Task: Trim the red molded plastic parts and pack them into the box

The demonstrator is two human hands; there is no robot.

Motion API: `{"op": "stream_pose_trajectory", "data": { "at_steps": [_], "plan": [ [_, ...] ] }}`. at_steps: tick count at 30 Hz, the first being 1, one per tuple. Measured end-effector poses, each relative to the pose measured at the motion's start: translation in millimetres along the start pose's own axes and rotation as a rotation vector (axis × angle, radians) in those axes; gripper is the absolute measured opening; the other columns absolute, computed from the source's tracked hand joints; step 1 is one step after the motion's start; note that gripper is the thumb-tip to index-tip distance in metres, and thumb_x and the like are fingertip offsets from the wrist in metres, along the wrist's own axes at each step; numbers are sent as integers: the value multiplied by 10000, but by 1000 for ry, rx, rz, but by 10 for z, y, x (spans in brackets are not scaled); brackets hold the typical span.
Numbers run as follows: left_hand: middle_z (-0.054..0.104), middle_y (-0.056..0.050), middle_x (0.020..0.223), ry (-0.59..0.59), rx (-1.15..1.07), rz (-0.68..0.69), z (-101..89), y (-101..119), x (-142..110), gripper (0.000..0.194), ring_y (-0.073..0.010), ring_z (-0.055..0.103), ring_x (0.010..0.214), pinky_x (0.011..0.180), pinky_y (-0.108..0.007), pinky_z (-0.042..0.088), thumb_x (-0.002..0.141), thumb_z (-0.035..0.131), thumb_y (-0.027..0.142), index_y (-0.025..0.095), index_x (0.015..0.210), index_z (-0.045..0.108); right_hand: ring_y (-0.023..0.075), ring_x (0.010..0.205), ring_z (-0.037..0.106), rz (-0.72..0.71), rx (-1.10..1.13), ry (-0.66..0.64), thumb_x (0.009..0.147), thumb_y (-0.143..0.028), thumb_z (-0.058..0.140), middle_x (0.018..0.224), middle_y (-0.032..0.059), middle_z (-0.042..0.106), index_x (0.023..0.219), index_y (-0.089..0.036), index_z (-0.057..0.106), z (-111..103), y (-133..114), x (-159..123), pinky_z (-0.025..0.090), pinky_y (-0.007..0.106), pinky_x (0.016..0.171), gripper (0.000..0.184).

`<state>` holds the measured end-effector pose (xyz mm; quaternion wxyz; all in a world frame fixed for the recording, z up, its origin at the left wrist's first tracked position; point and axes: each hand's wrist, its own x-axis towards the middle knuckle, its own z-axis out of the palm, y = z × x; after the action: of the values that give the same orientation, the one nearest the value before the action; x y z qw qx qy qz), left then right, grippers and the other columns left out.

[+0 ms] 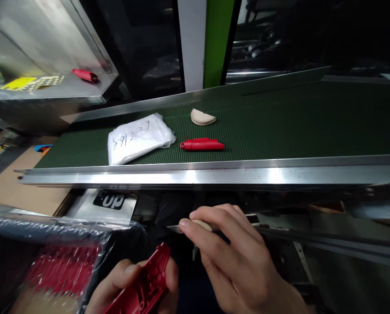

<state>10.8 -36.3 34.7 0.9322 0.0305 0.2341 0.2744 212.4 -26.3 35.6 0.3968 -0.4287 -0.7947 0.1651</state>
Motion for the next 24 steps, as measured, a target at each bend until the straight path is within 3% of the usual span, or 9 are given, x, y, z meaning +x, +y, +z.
{"op": "stream_pose_trajectory", "data": {
  "at_steps": [5,9,12,16,21,22,24],
  "plan": [
    [659,-110,677,-1,-15,122,-45,-32,47,359,-142,585,583,572,-206,421,843,581,401,66,933,668,124,977,608,155,65,-44,897,-146,563,1094,66,595,1228,-173,579,74,-82,129,531,208,815,332],
    [662,-100,783,28,161,83,-73,38,69,316,-124,569,617,593,-197,405,881,578,362,111,1068,625,94,800,605,154,242,-150,871,-79,566,933,25,610,1067,-181,646,97,-45,258,510,195,685,235],
    [629,-63,787,80,213,68,-66,82,95,294,-102,545,560,548,-187,377,909,586,370,154,1108,602,113,754,578,106,204,-184,845,-26,526,854,25,616,962,-162,653,141,-3,305,479,243,658,220],
    [619,-33,776,112,161,70,-35,78,152,282,-89,571,536,538,-161,363,905,623,399,191,1092,593,105,695,575,172,185,-7,863,-56,511,789,18,615,901,-150,615,236,-11,274,471,236,628,145],
    [652,-68,858,-13,155,112,-101,63,220,303,-115,603,529,494,-173,362,906,607,448,195,1069,575,92,642,570,486,18,370,915,-206,574,790,-13,628,903,-212,628,193,77,169,456,203,561,56],
    [650,-68,882,-42,163,117,-126,67,227,300,-126,619,538,487,-175,367,913,594,450,204,1082,567,98,634,569,524,-27,411,918,-234,583,778,-15,633,895,-219,635,167,117,152,457,211,560,59],
    [640,-64,927,-81,183,141,-169,78,233,274,-142,646,558,486,-179,393,937,553,440,226,1107,553,102,624,580,522,-78,369,927,-258,581,749,-19,644,862,-228,646,128,198,123,468,216,567,96]
  ]
}}
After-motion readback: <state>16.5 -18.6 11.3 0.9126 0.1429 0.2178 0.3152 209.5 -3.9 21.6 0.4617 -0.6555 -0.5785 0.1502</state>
